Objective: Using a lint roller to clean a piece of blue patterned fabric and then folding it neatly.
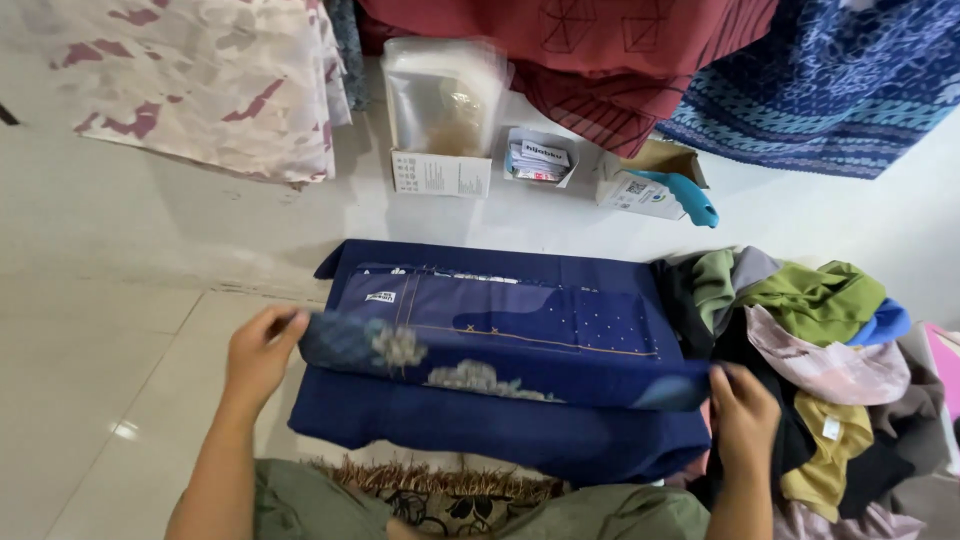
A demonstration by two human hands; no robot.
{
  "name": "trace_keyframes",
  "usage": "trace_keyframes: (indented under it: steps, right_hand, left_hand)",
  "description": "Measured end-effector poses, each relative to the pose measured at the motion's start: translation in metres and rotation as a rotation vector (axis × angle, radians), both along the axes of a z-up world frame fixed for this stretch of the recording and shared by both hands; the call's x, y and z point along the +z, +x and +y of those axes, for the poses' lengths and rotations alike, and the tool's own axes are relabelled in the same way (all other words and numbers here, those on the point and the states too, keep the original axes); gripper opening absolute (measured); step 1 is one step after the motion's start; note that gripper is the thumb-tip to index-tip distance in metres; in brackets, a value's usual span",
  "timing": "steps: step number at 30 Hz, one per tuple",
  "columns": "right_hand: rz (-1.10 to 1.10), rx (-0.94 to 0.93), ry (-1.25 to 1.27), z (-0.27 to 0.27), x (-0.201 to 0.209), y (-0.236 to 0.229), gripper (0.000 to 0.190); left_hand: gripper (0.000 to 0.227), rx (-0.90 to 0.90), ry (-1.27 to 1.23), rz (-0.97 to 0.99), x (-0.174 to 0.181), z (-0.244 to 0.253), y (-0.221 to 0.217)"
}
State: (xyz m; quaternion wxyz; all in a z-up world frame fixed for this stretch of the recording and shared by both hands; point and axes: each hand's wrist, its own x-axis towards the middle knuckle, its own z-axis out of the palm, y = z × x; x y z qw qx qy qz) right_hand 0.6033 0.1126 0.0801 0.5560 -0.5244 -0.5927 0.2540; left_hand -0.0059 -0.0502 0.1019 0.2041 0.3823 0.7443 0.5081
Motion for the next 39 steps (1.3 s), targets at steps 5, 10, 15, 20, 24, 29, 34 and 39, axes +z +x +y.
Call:
trace_keyframes:
  steps: [5,10,15,20,24,29,34,39]
  right_hand:
    - [-0.149,-0.169,0.104,0.162,-0.093,-0.003,0.015]
    - [-0.655,-0.374,0.037,0.228,-0.117,-0.04,0.02]
    - [-0.851,-0.436,-0.018,0.197,-0.094,-0.076,0.02]
    - [-0.956,-0.408,0.077,0.205,-0.102,-0.067,0.015]
    - [-0.871,-0.296,-0.001,0.222,-0.117,-0.054,0.028]
    - [-0.934,-0.241,-0.14,0.237,-0.115,-0.048,0.034]
    - [-0.418,0.047,-0.156,0.232,-0.077,-0.031,0.028]
    - [-0.2,0.165,0.139,0.195,0.014,-0.027,0.016]
  left_hand:
    - [0.023,0.066,0.171,0.126,-0.074,0.13,-0.033]
    - [0.032,0.126,-0.042,0.407,-0.109,0.201,-0.036]
    - [0.028,0.137,-0.187,0.632,-0.1,0.196,-0.016]
    - [0.02,0.169,-0.126,0.89,-0.116,0.199,-0.021]
    - [0.033,0.091,-0.132,0.827,-0.117,0.199,-0.027]
    - [0.04,0.034,-0.255,0.893,-0.136,0.222,-0.043]
    - [0.05,-0.125,-0.183,0.358,-0.133,0.236,-0.074]
    - [0.039,-0.135,0.101,0.293,-0.029,0.202,-0.073]
